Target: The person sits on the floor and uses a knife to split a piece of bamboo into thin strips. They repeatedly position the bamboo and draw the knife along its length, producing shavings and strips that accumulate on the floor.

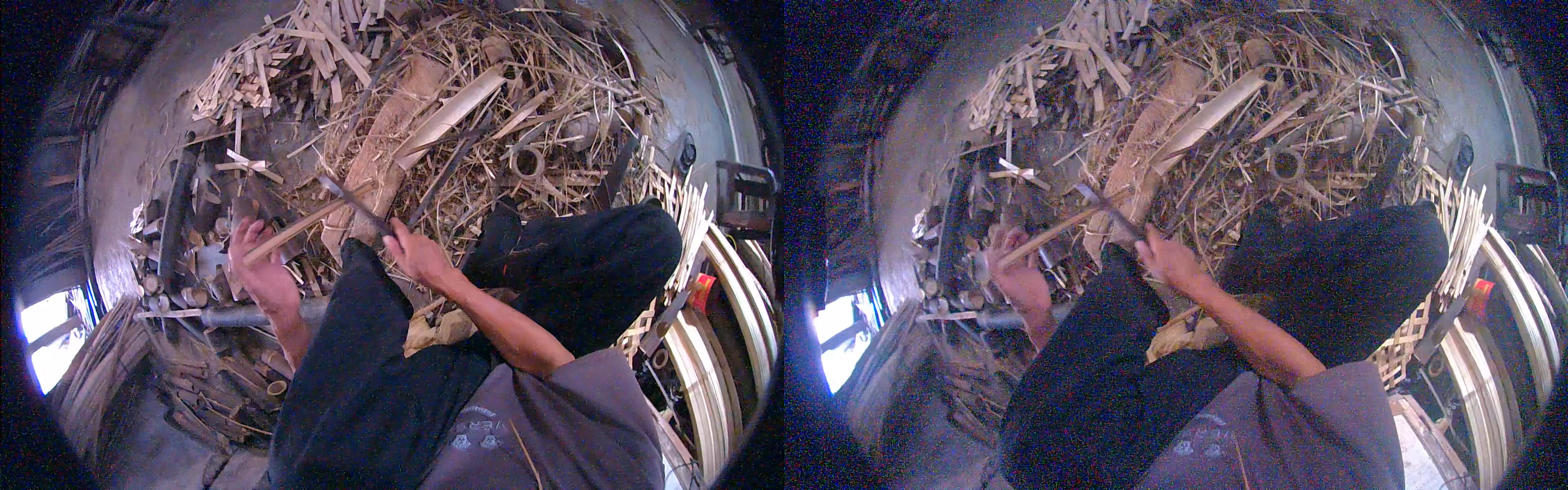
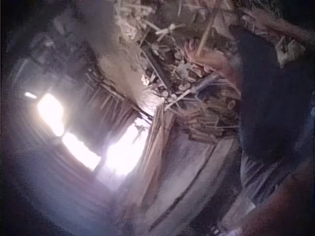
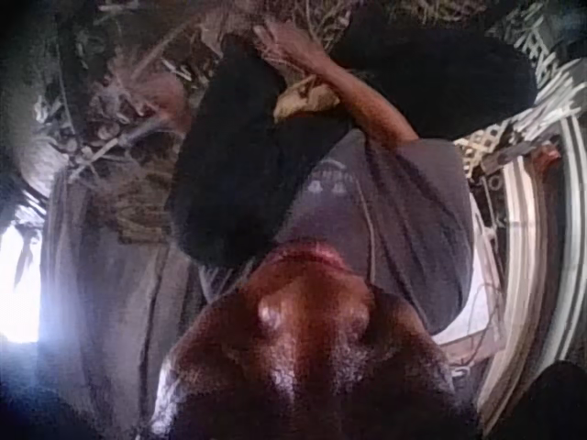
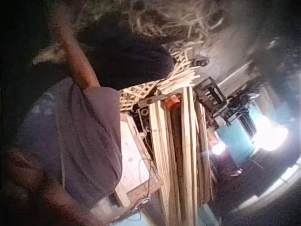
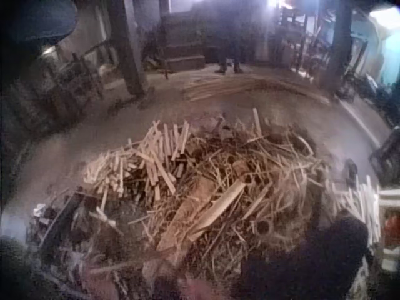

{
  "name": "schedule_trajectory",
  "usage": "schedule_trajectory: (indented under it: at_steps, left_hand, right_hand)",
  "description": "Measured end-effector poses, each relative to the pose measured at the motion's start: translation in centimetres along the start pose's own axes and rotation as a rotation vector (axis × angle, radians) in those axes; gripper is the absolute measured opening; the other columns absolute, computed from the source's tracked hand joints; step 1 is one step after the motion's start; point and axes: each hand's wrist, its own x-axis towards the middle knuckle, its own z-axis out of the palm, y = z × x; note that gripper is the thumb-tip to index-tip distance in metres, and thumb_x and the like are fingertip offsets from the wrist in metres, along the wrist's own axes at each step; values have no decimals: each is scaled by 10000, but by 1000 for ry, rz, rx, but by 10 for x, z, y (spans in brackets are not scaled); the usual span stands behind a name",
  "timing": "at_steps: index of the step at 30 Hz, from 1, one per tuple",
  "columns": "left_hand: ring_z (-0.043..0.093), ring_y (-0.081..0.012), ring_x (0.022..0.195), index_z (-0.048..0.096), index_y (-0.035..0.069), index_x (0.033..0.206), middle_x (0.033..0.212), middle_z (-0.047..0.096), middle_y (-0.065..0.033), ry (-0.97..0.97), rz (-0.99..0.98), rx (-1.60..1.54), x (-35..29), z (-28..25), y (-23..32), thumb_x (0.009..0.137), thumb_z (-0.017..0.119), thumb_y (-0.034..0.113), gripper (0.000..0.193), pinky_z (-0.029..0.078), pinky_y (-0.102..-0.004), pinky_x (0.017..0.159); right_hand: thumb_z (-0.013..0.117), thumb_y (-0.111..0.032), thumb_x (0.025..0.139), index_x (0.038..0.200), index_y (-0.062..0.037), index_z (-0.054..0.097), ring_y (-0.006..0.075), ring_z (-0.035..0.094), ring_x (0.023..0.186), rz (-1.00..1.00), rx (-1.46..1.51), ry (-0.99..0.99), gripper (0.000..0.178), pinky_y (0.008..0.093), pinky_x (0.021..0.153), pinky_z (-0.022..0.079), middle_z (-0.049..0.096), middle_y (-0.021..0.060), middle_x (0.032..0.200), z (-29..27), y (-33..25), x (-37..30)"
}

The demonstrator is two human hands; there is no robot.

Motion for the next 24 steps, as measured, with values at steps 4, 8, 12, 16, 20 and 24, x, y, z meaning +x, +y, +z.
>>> schedule_trajectory:
  at_steps: [4,8,12,16,20,24]
  left_hand:
    - [434,-285,1211,346,37,1388,1361,446,-175,-449,-377,-565,-21,-9,-21,918,331,609,740,346,-476,1011]
    - [545,-251,1027,435,9,1279,1206,528,-198,-344,-845,-310,-23,-7,-50,941,426,480,580,455,-417,877]
    - [465,-97,570,485,32,956,729,481,-39,-267,-628,85,11,-10,-67,921,418,136,129,415,-243,485]
    - [588,-158,730,441,8,1178,858,581,-103,-232,49,209,30,39,-25,907,372,72,287,499,-272,664]
    - [620,-207,861,398,6,1257,971,605,-148,-249,221,183,44,50,-39,913,356,18,347,515,-314,779]
    - [610,-231,963,370,-5,1293,1070,596,-189,-233,188,168,40,51,-61,970,399,83,336,498,-335,866]
  right_hand:
    - [404,-450,957,1215,-1,509,393,620,732,9,135,90,528,458,689,474,625,241,791,4,63,11]
    - [446,-422,961,1069,-11,561,209,568,534,90,410,-48,440,346,528,451,571,100,628,-1,64,16]
    - [471,-397,965,983,-46,532,84,454,444,192,651,-75,357,252,417,384,460,-6,553,-19,40,13]
    - [510,-469,921,1212,-13,536,142,529,565,224,594,4,542,318,554,444,568,36,676,-54,2,12]
    - [546,-383,925,1089,-33,556,98,497,520,67,666,18,386,277,479,423,537,10,649,-90,-24,7]
    - [547,-321,936,989,-44,548,65,456,478,73,774,-28,282,239,427,392,479,-23,597,-120,-66,-14]
